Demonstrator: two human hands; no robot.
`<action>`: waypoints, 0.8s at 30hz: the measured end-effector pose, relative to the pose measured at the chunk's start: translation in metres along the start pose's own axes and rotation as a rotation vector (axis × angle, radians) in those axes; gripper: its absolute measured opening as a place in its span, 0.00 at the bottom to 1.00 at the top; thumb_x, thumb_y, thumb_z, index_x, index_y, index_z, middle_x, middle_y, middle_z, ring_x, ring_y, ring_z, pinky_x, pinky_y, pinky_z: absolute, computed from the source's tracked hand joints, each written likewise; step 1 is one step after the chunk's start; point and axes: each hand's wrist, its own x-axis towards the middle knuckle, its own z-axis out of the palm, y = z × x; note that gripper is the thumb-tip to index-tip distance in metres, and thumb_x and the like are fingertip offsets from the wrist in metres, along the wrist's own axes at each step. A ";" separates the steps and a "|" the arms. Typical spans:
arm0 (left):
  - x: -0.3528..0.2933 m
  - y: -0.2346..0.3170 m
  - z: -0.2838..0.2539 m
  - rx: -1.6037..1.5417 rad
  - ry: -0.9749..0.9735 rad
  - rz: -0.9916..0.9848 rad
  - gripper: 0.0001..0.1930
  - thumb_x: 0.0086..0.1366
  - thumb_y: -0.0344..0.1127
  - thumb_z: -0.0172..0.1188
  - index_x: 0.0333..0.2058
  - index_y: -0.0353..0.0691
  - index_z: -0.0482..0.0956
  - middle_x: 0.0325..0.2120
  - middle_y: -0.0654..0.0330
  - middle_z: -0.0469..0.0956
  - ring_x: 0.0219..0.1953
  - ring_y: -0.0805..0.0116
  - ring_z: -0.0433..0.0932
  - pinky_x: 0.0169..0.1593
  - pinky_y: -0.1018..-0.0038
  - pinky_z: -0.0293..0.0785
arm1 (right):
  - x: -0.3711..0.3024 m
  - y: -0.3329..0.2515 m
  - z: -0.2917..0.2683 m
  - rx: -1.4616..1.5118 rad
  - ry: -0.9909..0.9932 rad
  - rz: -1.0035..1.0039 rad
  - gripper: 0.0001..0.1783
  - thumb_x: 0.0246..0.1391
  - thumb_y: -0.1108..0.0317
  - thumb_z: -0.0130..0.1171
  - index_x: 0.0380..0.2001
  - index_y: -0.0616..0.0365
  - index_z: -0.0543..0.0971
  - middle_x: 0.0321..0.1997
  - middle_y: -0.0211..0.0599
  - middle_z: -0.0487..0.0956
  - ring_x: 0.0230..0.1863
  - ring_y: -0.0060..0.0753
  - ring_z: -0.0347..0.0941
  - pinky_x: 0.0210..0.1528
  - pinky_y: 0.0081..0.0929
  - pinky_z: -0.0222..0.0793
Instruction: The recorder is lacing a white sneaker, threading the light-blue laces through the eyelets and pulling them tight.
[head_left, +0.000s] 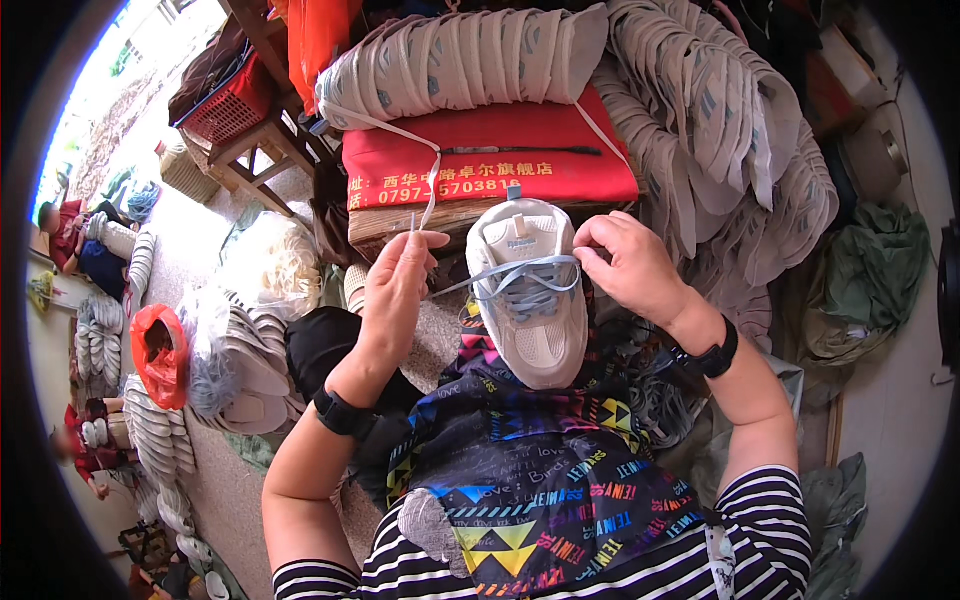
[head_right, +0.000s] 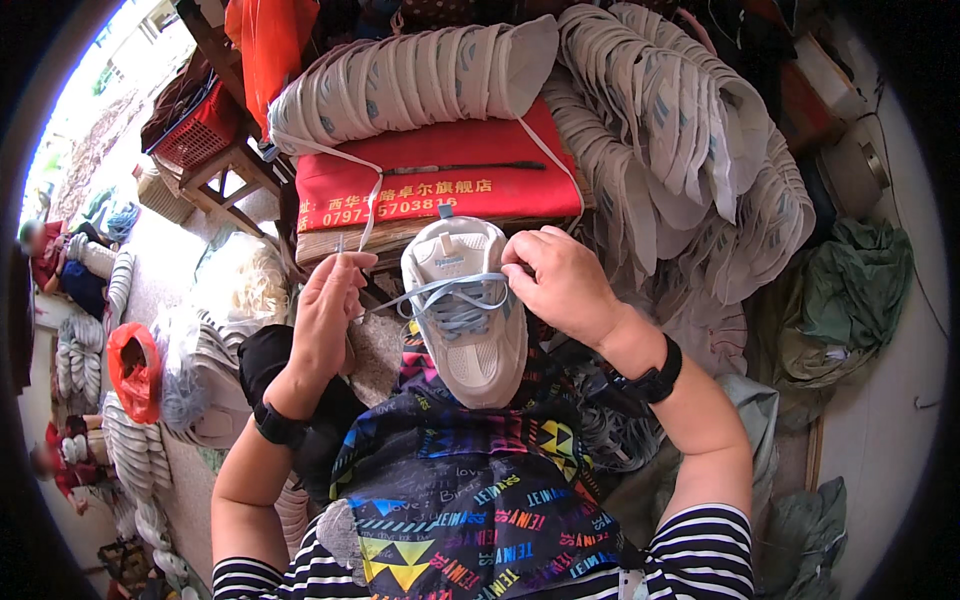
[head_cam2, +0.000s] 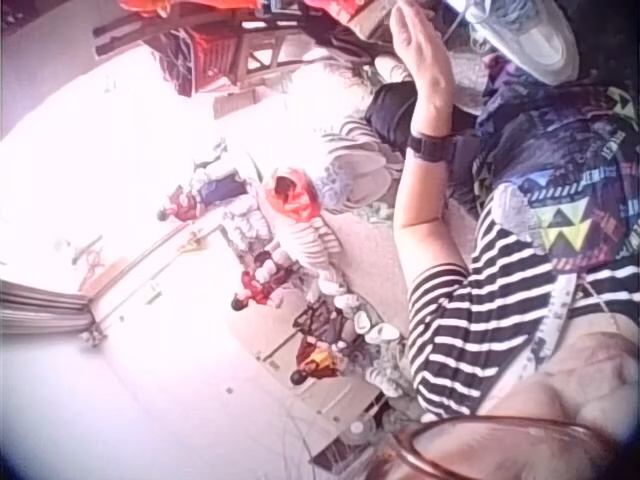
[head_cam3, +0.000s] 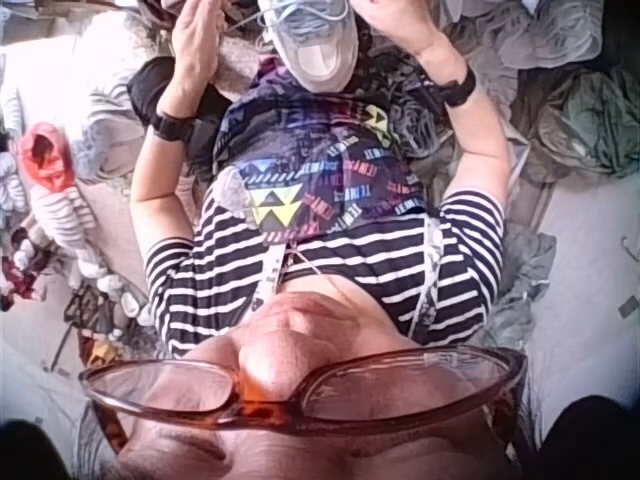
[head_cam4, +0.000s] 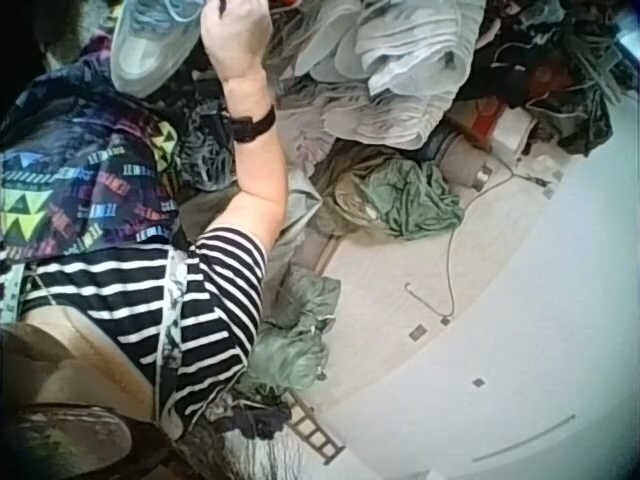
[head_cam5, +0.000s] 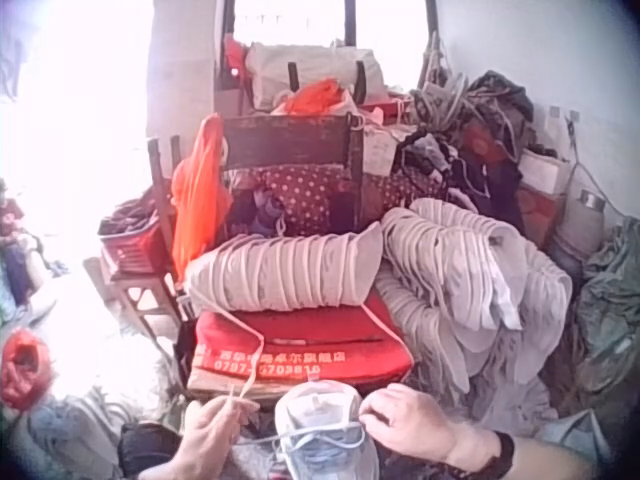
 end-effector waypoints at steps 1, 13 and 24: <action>0.001 -0.002 0.002 0.000 -0.001 0.000 0.17 0.74 0.44 0.48 0.46 0.37 0.78 0.27 0.73 0.65 0.24 0.87 0.58 0.29 0.87 0.56 | 0.000 -0.001 0.002 -0.027 -0.003 -0.011 0.04 0.50 0.70 0.58 0.28 0.58 0.75 0.28 0.38 0.77 0.35 0.45 0.73 0.38 0.40 0.70; 0.002 -0.027 0.012 0.299 -0.117 0.025 0.14 0.73 0.38 0.49 0.37 0.33 0.78 0.26 0.67 0.71 0.32 0.80 0.67 0.37 0.81 0.65 | 0.005 -0.010 0.010 -0.228 -0.010 -0.020 0.05 0.47 0.71 0.57 0.27 0.58 0.73 0.27 0.41 0.76 0.35 0.46 0.74 0.38 0.41 0.70; 0.001 -0.025 0.013 0.576 -0.167 0.122 0.12 0.66 0.34 0.56 0.34 0.28 0.80 0.29 0.60 0.71 0.34 0.71 0.72 0.39 0.76 0.67 | 0.003 -0.011 0.016 -0.183 0.086 -0.125 0.10 0.49 0.75 0.57 0.36 0.58 0.71 0.29 0.39 0.76 0.33 0.45 0.74 0.36 0.41 0.70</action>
